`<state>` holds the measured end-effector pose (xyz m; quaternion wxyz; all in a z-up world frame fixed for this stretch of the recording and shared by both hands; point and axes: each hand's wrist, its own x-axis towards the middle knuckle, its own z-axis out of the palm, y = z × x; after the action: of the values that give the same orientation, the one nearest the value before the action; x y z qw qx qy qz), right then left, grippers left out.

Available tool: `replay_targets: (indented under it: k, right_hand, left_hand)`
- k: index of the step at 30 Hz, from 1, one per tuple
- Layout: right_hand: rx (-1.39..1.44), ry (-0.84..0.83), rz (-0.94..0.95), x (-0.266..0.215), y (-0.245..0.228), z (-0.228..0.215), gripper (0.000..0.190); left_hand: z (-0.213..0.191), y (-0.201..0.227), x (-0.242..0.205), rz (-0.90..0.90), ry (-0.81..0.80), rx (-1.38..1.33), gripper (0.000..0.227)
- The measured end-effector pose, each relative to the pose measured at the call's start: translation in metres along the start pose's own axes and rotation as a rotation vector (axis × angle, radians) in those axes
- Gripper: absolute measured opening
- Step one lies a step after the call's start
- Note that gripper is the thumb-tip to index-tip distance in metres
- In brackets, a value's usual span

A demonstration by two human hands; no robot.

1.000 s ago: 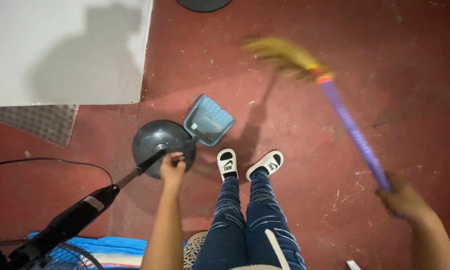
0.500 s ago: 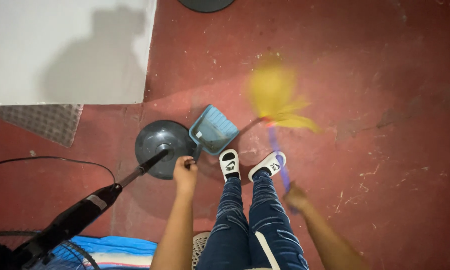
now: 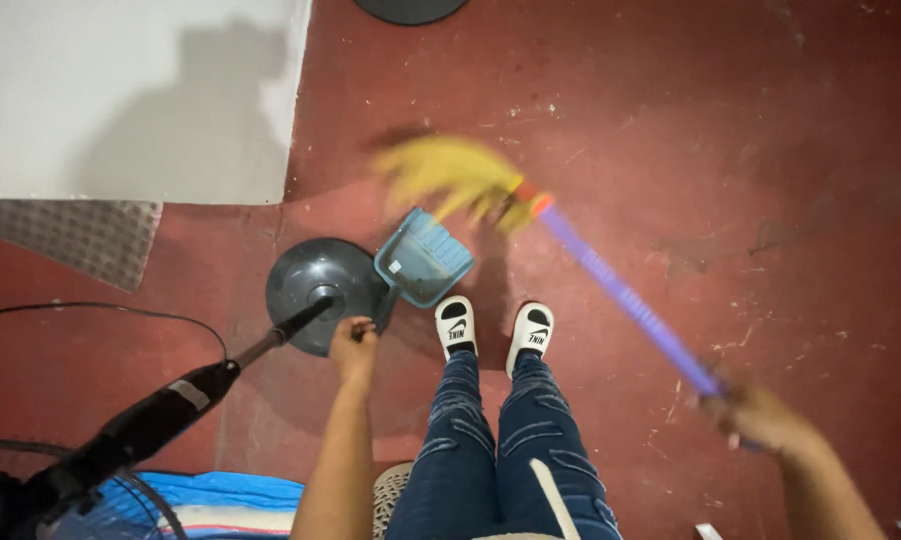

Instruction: The person sweeps a red floor using a broom and dustpan, gathering debris into the dustpan. They move around the room, sweeping near a fan, a plastic basket, and a door mat, then walk toward a shelf with folded items.

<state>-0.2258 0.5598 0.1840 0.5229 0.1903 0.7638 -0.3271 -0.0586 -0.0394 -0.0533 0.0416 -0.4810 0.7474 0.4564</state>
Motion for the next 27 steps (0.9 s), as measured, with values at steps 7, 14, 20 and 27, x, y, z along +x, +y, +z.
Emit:
replay_targets:
  k: [7,14,20,27]
  right_hand:
    - [-0.247,0.367,0.037,0.079,-0.100,0.011,0.070]
    - [-0.564,0.269,0.168,0.190,-0.014,0.097,0.086]
    - [-0.506,-0.100,0.036,0.024,-0.036,0.111,0.079]
    - [-0.155,-0.119,0.138,-0.027,0.039,-0.018,0.059]
  left_hand:
    - [-0.017,0.023,-0.007,0.050,-0.004,-0.037,0.018]
    - [-0.001,0.047,-0.027,-0.070,0.074,0.099,0.021]
    - [0.001,0.052,-0.039,-0.182,0.070,0.223,0.010]
    - [-0.002,0.027,-0.042,-0.045,0.015,0.060,0.023]
